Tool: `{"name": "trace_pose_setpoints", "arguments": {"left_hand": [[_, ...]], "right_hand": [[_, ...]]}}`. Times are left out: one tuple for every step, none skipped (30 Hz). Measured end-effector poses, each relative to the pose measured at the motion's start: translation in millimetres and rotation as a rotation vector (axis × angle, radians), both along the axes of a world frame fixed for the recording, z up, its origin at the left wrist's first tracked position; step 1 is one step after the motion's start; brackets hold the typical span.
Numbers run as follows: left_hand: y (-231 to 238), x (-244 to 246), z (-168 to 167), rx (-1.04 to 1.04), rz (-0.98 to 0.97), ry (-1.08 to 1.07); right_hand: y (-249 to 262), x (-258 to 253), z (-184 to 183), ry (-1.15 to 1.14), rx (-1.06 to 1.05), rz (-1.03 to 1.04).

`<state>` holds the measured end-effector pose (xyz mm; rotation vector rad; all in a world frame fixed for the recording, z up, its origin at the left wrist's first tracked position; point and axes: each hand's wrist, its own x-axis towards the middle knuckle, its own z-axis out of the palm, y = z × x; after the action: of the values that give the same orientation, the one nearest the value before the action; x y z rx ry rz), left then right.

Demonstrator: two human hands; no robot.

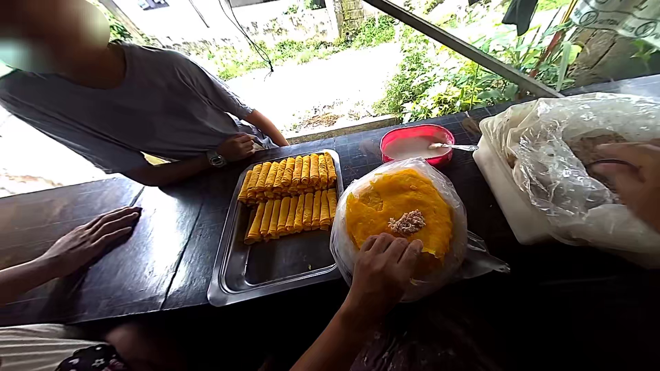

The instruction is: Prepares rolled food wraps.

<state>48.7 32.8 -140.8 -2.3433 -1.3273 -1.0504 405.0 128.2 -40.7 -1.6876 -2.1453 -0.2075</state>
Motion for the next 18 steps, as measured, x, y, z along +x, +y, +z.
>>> {"name": "trace_pose_setpoints", "arguments": {"left_hand": [[1,1,4,-0.001,0.002,0.001],[3,3,7,-0.003,0.006,0.001],[5,4,11,-0.009,0.012,0.001],[7,5,14,-0.016,0.016,0.001],[9,5,17,-0.024,0.018,-0.003],[11,4,19,-0.031,0.018,-0.009],[12,3,21,-0.039,0.018,-0.011],[12,1,23,-0.05,0.017,-0.013],[13,-1,25,-0.063,0.014,-0.016],[15,-3,27,-0.077,0.011,-0.022],[18,-5,29,-0.09,0.01,-0.025],[22,-7,32,-0.098,0.011,-0.026],[28,-8,36,-0.098,0.018,-0.018],[36,-9,39,-0.092,0.024,-0.01],[44,-11,42,-0.092,0.026,-0.003],[53,-14,44,-0.099,0.026,0.001],[63,-16,46,-0.115,0.023,0.006],[71,-18,48,-0.14,0.021,0.011]], "right_hand": [[-13,-31,-3,0.058,0.071,0.154],[-29,-67,-8,0.133,0.107,0.279],[-43,-98,-19,0.21,0.108,0.38],[-54,-124,-35,0.269,0.083,0.451],[-61,-143,-53,0.292,0.076,0.493],[-63,-156,-70,0.297,0.103,0.507],[-61,-163,-85,0.291,0.146,0.499],[-57,-166,-95,0.303,0.187,0.485],[-52,-165,-100,0.318,0.212,0.469],[-47,-161,-103,0.331,0.224,0.456],[-42,-158,-103,0.347,0.223,0.448],[-38,-156,-100,0.37,0.204,0.446],[-34,-155,-95,0.398,0.177,0.442],[-30,-157,-89,0.424,0.152,0.432],[-25,-160,-83,0.444,0.123,0.416],[-18,-163,-76,0.458,0.089,0.4],[-11,-167,-69,0.475,0.039,0.39],[-3,-171,-63,0.494,-0.033,0.385]]}}
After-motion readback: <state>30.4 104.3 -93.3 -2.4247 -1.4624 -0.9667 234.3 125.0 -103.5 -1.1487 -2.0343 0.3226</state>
